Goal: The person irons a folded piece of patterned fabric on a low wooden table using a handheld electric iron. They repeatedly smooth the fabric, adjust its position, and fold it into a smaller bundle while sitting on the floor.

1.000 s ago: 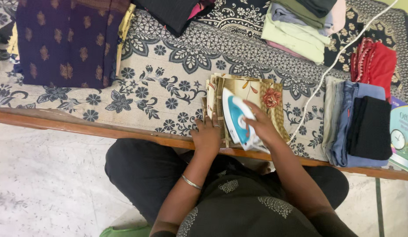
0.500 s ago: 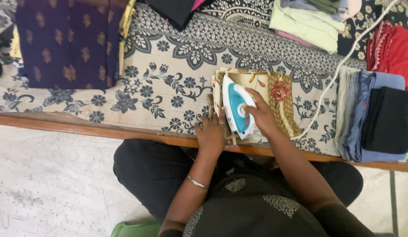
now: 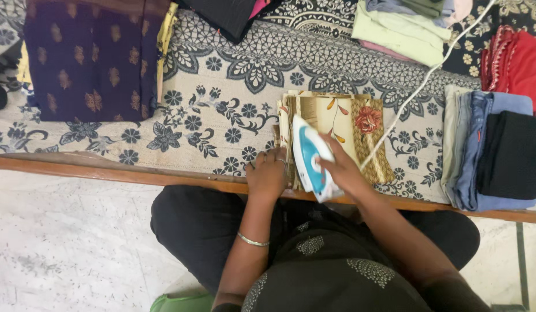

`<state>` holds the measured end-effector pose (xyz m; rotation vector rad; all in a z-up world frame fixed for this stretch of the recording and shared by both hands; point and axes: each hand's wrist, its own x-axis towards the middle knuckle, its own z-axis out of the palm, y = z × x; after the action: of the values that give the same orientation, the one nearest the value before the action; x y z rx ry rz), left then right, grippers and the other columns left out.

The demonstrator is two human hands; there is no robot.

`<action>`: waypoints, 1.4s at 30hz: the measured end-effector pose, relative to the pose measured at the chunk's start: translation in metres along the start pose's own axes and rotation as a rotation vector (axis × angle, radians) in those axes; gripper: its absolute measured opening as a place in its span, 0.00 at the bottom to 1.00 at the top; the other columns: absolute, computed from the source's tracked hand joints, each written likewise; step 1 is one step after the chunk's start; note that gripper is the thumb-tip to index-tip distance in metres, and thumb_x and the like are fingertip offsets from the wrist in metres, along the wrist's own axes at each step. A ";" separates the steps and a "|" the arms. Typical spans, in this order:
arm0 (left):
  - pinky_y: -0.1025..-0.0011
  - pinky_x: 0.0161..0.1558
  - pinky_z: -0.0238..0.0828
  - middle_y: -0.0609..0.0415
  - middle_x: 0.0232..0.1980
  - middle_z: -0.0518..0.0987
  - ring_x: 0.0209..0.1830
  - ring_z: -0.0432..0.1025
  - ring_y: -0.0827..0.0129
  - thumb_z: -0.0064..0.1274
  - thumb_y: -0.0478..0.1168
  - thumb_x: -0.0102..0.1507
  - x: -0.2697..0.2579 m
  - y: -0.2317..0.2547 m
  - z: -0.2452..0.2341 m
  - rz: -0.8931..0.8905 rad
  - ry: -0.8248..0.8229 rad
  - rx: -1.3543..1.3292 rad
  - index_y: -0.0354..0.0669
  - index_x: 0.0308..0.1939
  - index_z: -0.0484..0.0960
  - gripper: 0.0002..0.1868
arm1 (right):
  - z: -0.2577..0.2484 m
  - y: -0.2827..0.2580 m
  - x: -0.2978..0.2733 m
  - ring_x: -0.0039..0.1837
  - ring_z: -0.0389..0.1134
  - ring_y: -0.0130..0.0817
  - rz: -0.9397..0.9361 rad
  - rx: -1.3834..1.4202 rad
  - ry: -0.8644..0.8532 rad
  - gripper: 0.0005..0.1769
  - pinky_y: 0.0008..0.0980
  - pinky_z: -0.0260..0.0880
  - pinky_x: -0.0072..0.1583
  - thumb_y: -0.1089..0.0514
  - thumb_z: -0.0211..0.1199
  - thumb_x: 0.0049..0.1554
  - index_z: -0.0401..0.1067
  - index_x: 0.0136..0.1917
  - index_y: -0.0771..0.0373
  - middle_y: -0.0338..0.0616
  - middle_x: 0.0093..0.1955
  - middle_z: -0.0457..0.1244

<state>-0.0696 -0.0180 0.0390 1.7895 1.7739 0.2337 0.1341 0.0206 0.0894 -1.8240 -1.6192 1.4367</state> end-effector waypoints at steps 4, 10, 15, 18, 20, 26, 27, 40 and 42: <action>0.37 0.66 0.53 0.52 0.74 0.64 0.74 0.56 0.52 0.67 0.42 0.52 0.002 0.000 -0.002 -0.008 -0.055 0.019 0.50 0.65 0.73 0.37 | 0.012 0.014 -0.034 0.46 0.65 0.37 0.042 0.286 0.005 0.39 0.35 0.71 0.45 0.59 0.59 0.63 0.50 0.84 0.53 0.55 0.50 0.61; 0.39 0.66 0.55 0.54 0.73 0.66 0.72 0.57 0.52 0.66 0.41 0.52 0.000 0.005 -0.013 -0.008 -0.066 0.007 0.49 0.44 0.87 0.16 | 0.015 0.015 0.011 0.47 0.65 0.29 -0.168 0.278 0.060 0.35 0.30 0.72 0.43 0.63 0.56 0.62 0.51 0.80 0.59 0.44 0.54 0.63; 0.37 0.65 0.55 0.57 0.73 0.65 0.73 0.56 0.53 0.71 0.45 0.49 -0.003 0.006 -0.014 -0.008 -0.046 0.014 0.51 0.48 0.87 0.23 | 0.014 0.009 0.086 0.54 0.64 0.28 -0.271 0.126 0.174 0.35 0.28 0.67 0.55 0.63 0.56 0.64 0.53 0.81 0.58 0.45 0.58 0.64; 0.39 0.65 0.57 0.56 0.75 0.64 0.73 0.56 0.54 0.73 0.49 0.50 -0.003 0.005 -0.016 -0.035 -0.101 0.040 0.48 0.53 0.84 0.29 | 0.009 0.008 0.119 0.57 0.62 0.29 -0.271 0.191 0.198 0.34 0.29 0.65 0.60 0.61 0.57 0.64 0.52 0.81 0.59 0.45 0.62 0.62; 0.40 0.65 0.58 0.57 0.73 0.65 0.73 0.57 0.55 0.72 0.48 0.49 -0.003 0.003 -0.015 -0.033 -0.080 0.003 0.49 0.58 0.81 0.33 | 0.005 0.012 0.117 0.68 0.58 0.30 -0.426 0.112 0.162 0.35 0.30 0.58 0.68 0.63 0.58 0.66 0.51 0.82 0.62 0.46 0.72 0.58; 0.39 0.57 0.61 0.52 0.72 0.65 0.69 0.59 0.55 0.68 0.40 0.53 0.011 -0.004 0.017 -0.033 0.154 0.035 0.42 0.68 0.73 0.39 | 0.017 0.016 0.022 0.63 0.59 0.34 -0.301 -0.043 0.052 0.36 0.33 0.62 0.60 0.62 0.59 0.65 0.50 0.82 0.61 0.49 0.69 0.57; 0.39 0.56 0.62 0.51 0.72 0.66 0.68 0.60 0.54 0.65 0.38 0.56 0.010 -0.005 0.022 -0.016 0.235 0.066 0.41 0.68 0.74 0.35 | 0.025 0.017 0.002 0.54 0.61 0.33 -0.168 0.087 0.034 0.37 0.32 0.66 0.53 0.60 0.58 0.63 0.50 0.81 0.58 0.47 0.62 0.60; 0.40 0.63 0.60 0.52 0.74 0.65 0.72 0.60 0.58 0.61 0.41 0.57 0.007 -0.008 0.018 -0.011 0.009 0.059 0.44 0.56 0.80 0.23 | 0.042 -0.009 0.085 0.52 0.64 0.29 -0.351 0.063 0.184 0.34 0.28 0.69 0.54 0.62 0.56 0.64 0.52 0.81 0.62 0.47 0.68 0.61; 0.39 0.58 0.63 0.51 0.72 0.66 0.68 0.62 0.57 0.61 0.39 0.59 0.009 -0.009 0.020 0.027 0.197 0.080 0.42 0.62 0.78 0.27 | 0.044 -0.016 0.100 0.60 0.64 0.33 -0.376 0.030 0.193 0.35 0.30 0.67 0.59 0.62 0.58 0.63 0.52 0.80 0.62 0.49 0.73 0.58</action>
<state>-0.0655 -0.0164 0.0156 1.9038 1.9204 0.3659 0.0751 0.0972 0.0354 -1.4872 -1.7151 1.0810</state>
